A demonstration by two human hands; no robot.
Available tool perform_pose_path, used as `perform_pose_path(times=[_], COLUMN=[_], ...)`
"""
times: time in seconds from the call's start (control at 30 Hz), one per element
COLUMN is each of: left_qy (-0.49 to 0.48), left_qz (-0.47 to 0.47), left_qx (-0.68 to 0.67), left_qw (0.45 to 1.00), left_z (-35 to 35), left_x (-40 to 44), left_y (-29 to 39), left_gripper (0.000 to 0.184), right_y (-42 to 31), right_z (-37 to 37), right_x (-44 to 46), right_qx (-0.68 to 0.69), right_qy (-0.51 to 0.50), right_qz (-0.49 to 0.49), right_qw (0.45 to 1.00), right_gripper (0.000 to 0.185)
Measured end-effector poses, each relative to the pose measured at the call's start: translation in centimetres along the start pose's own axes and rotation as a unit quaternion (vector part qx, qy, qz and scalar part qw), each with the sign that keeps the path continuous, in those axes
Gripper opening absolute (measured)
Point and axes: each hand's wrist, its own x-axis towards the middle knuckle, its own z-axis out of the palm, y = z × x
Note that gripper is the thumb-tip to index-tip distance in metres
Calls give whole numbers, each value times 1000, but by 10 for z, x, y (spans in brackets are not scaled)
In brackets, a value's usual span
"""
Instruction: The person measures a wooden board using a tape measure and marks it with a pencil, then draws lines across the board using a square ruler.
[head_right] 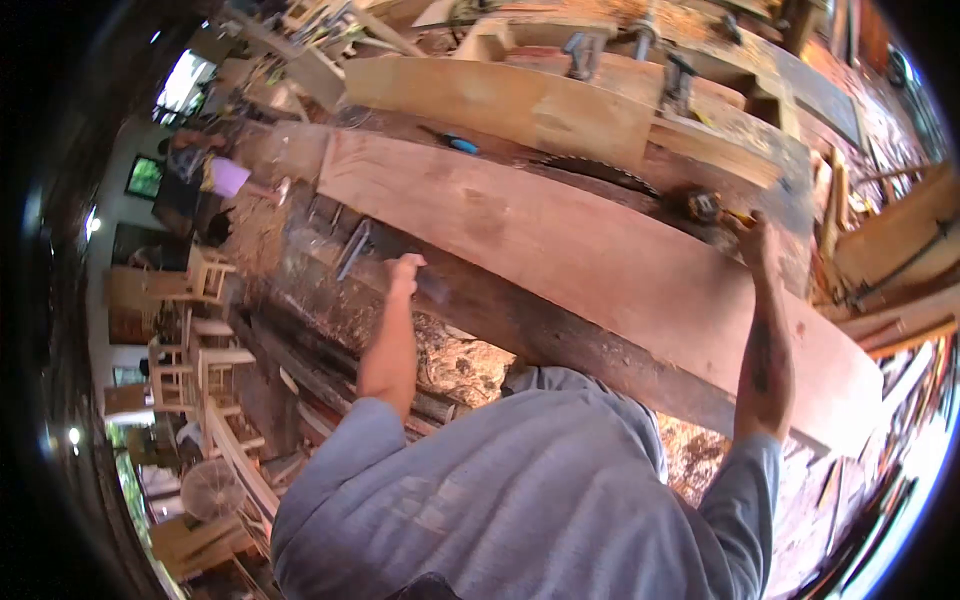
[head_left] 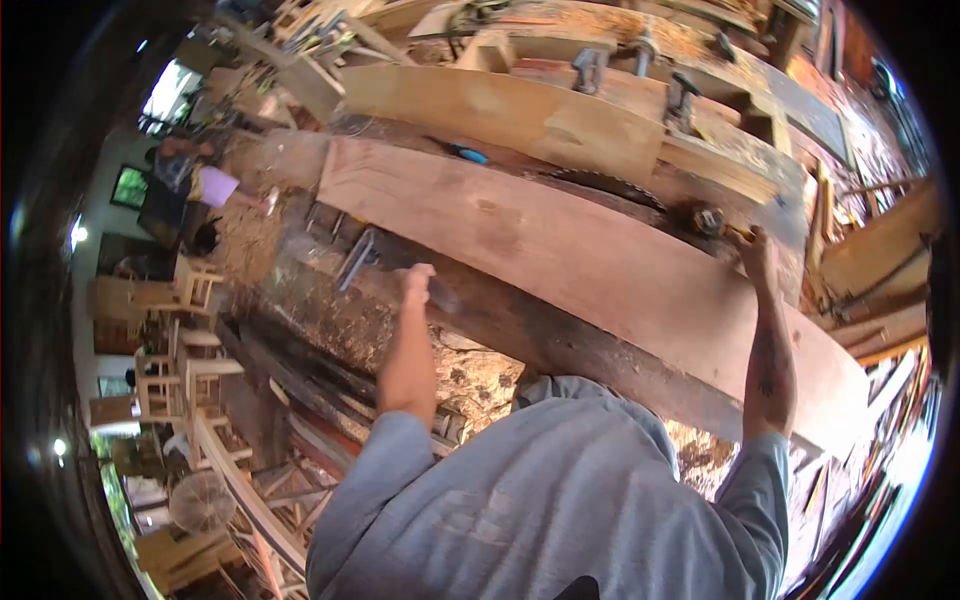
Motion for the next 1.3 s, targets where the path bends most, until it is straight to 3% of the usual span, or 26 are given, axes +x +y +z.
perform_pose_path(times=[0.07,0.1,0.13,0.17,0.2,0.23,0.27,0.33,0.37,0.43,0.47,0.53,0.67,0.73,0.8,0.83,0.87,0.97,1.0,1.07,1.13,1.2,1.27,1.3], left_qy=[-39,-65,-75,-83,-54,8,53,43,29,-39,-38,-190,-415,-491,-554,-566,-578,-581,-611,-589,-494,-435,-369,-390], left_qz=[21,53,-67,61,107,287,326,301,299,299,299,318,301,243,200,199,198,310,297,443,592,675,699,696], left_qx=[-99,-141,-171,-139,-131,-108,-39,-40,-35,-31,-39,-110,-230,-229,-239,-232,-224,-37,8,52,178,77,143,184], left_qw=[994,986,980,985,984,952,943,952,953,953,953,922,827,804,772,766,759,752,734,674,612,591,595,574], left_z=[-14,-22,-30,-48,-59,-53,-55,-46,-41,-20,-10,9,65,91,122,134,146,162,164,167,182,238,277,296], left_x=[-14,-12,-34,-56,-44,-111,-163,-228,-265,-329,-347,-374,-425,-455,-471,-483,-493,-511,-511,-500,-485,-446,-421,-403], left_y=[14,15,39,35,17,41,58,66,75,100,108,123,141,141,125,114,101,72,63,58,79,96,135,146], left_gripper=[36,30,32,38,52,75,96,105,105,103,103,103,100,95,91,90,88,98,103,103,99,90,82,79], right_y=[27,33,34,31,15,-39,-51,-87,-104,-155,-166,-189,-193,-184,-168,-155,-140,-109,-96,-60,-40,-26,-35,-38], right_z=[7,2,-6,-19,-32,-65,-70,-60,-56,-48,-37,-37,-48,-58,-57,-52,-47,-49,-47,-31,-30,-13,-16,-7], right_x=[-7,-8,-17,-40,-60,-111,-143,-218,-252,-300,-312,-324,-342,-352,-367,-372,-380,-400,-408,-424,-439,-453,-459,-460], right_qx=[40,65,85,177,267,227,100,200,265,353,400,421,430,417,460,404,417,407,419,443,385,381,363,382], right_qy=[115,154,196,199,204,231,244,164,64,-65,-118,-243,-260,-249,-172,-103,-74,-4,7,51,63,55,20,29], right_qz=[-75,-48,-20,-38,-63,-64,-88,-47,-62,50,38,92,6,-23,74,64,92,192,240,301,321,344,365,356], right_qw=[990,985,977,963,940,944,961,965,960,932,908,869,864,874,868,907,901,893,875,843,863,856,857,852], right_gripper=[48,46,43,37,30,17,17,21,19,28,38,52,50,46,34,23,20,23,24,28,29,30,31,31])
